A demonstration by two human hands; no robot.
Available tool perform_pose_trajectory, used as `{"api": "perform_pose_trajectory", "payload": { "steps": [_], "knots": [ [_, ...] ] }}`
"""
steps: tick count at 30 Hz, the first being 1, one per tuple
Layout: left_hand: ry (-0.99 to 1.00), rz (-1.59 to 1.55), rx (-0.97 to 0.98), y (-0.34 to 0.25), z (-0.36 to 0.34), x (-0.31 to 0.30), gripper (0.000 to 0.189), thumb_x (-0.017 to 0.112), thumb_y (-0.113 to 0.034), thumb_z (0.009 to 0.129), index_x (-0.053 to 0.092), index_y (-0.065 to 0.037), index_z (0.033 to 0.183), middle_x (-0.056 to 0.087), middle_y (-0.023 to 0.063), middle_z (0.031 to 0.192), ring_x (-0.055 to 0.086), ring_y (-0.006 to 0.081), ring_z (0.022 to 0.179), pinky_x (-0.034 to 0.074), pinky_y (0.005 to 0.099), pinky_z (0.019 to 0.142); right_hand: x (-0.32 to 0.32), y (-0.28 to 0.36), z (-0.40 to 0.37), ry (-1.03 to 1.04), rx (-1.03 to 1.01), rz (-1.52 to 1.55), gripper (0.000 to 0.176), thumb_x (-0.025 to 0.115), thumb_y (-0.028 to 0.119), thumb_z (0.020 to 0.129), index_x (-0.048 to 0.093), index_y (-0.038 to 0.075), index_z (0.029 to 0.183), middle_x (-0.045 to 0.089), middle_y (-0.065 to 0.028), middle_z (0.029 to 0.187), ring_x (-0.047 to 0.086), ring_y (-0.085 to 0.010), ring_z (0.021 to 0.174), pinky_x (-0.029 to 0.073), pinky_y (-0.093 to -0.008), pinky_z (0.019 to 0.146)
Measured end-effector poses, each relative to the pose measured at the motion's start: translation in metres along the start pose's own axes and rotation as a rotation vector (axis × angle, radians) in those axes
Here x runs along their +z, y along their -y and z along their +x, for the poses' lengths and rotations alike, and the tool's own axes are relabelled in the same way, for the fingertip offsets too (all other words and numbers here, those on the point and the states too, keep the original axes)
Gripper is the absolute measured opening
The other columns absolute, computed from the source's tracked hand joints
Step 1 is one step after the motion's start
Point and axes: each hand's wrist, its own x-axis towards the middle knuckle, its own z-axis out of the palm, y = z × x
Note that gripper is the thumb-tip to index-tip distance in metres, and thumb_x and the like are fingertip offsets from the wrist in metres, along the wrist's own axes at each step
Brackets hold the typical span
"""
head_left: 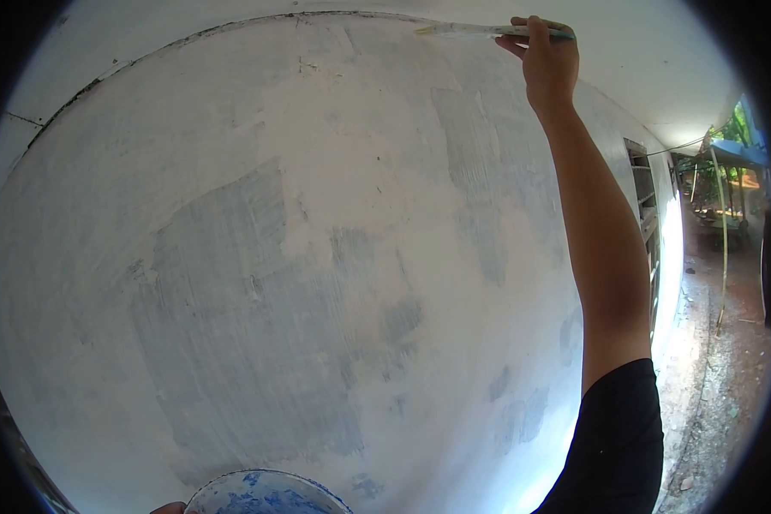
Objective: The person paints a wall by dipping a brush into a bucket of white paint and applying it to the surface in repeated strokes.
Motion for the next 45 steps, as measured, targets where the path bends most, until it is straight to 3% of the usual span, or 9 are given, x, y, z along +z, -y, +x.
{"api": "perform_pose_trajectory", "payload": {
  "steps": [3, 9, 13, 19, 21, 32, 34, 42, 45],
  "knots": [
    [-0.032, 0.014, -0.082, -0.002, 0.003, 0.005, 0.079, 0.046, -0.061, 0.082, 0.042, 0.007, 0.123, 0.051, 0.0209, 0.121, 0.049, 0.0285, 0.112, 0.035, 0.0393, 0.098, 0.002, -0.012, -0.01, 0.037, 0.083, -0.248, 0.023, 0.047, 0.012, 0.088, 0.042, -0.009, 0.095, 0.06, -0.0174, 0.094, 0.064, -0.024, 0.077, 0.057, -0.0298, 0.071],
    [-0.054, -0.016, -0.109, -0.004, 0.005, 0.006, 0.074, 0.048, -0.055, 0.083, 0.041, 0.006, 0.124, 0.051, 0.0203, 0.121, 0.049, 0.0272, 0.112, 0.036, 0.0377, 0.097, -0.04, 0.008, -0.08, 0.047, 0.072, -0.176, 0.021, 0.05, 0.016, 0.089, 0.043, -0.004, 0.091, 0.062, -0.0146, 0.086, 0.066, -0.0194, 0.072, 0.056, -0.0267, 0.066],
    [-0.066, -0.03, -0.141, -0.005, 0.006, 0.007, 0.071, 0.05, -0.05, 0.084, 0.04, 0.006, 0.125, 0.051, 0.0199, 0.121, 0.049, 0.0261, 0.112, 0.037, 0.0364, 0.096, -0.041, 0.03, -0.059, 0.005, 0.084, -0.162, 0.021, 0.047, 0.012, 0.089, 0.041, -0.008, 0.094, 0.057, -0.0204, 0.093, 0.064, -0.0261, 0.073, 0.058, -0.0353, 0.069],
    [-0.1, -0.058, -0.177, -0.007, 0.007, 0.008, 0.065, 0.053, -0.043, 0.085, 0.039, 0.006, 0.127, 0.051, 0.0193, 0.121, 0.049, 0.0245, 0.111, 0.037, 0.0345, 0.094, 0.012, -0.007, -0.005, 0.027, -0.036, 0.047, 0.023, 0.048, 0.012, 0.089, 0.042, -0.009, 0.096, 0.059, -0.0205, 0.092, 0.064, -0.0269, 0.075, 0.057, -0.0345, 0.073],
    [-0.109, -0.067, -0.188, -0.007, 0.008, 0.008, 0.064, 0.054, -0.04, 0.085, 0.039, 0.006, 0.127, 0.051, 0.0191, 0.121, 0.049, 0.024, 0.111, 0.038, 0.0338, 0.094, 0.02, -0.007, -0.012, 0.026, 0.054, -0.208, 0.023, 0.048, 0.012, 0.088, 0.042, -0.009, 0.096, 0.06, -0.0197, 0.091, 0.064, -0.0263, 0.075, 0.058, -0.0329, 0.071],
    [-0.059, -0.051, -0.187, 0.0, 0.01, 0.003, 0.054, 0.053, -0.029, 0.088, 0.038, 0.005, 0.127, 0.053, 0.0182, 0.118, 0.05, 0.0241, 0.109, 0.041, 0.0323, 0.089, -0.023, 0.016, -0.028, 0.001, 0.05, -0.132, 0.021, 0.049, 0.013, 0.087, 0.04, -0.006, 0.092, 0.062, -0.0152, 0.086, 0.065, -0.0201, 0.07, 0.056, -0.0284, 0.065],
    [-0.013, 0.044, -0.046, 0.007, 0.012, 0.004, 0.05, 0.052, -0.027, 0.087, 0.041, 0.005, 0.123, 0.054, 0.0189, 0.115, 0.051, 0.0274, 0.106, 0.041, 0.0357, 0.089, -0.002, 0.007, -0.01, -0.043, 0.004, 0.002, 0.024, 0.049, 0.012, 0.088, 0.039, -0.008, 0.097, 0.059, -0.0189, 0.09, 0.063, -0.0253, 0.077, 0.058, -0.0344, 0.07],
    [0.199, 0.45, 0.536, 0.037, 0.02, 0.003, 0.037, 0.049, -0.02, 0.083, 0.054, 0.006, 0.109, 0.059, 0.0213, 0.101, 0.055, 0.0406, 0.094, 0.041, 0.0494, 0.088, -0.029, 0.003, -0.059, -0.003, 0.165, -0.013, 0.02, 0.049, 0.012, 0.087, 0.04, -0.006, 0.092, 0.059, -0.0167, 0.09, 0.064, -0.0212, 0.073, 0.057, -0.0303, 0.068],
    [0.119, 0.256, 0.208, 0.022, 0.011, 0.026, 0.036, 0.051, -0.013, 0.079, 0.053, 0.004, 0.111, 0.059, 0.0212, 0.102, 0.055, 0.0393, 0.094, 0.042, 0.0467, 0.088, -0.061, 0.041, -0.089, 0.009, 0.192, -0.035, 0.018, 0.048, 0.012, 0.089, 0.04, -0.005, 0.091, 0.058, -0.0171, 0.091, 0.063, -0.0225, 0.074, 0.057, -0.0321, 0.068]
  ]
}}
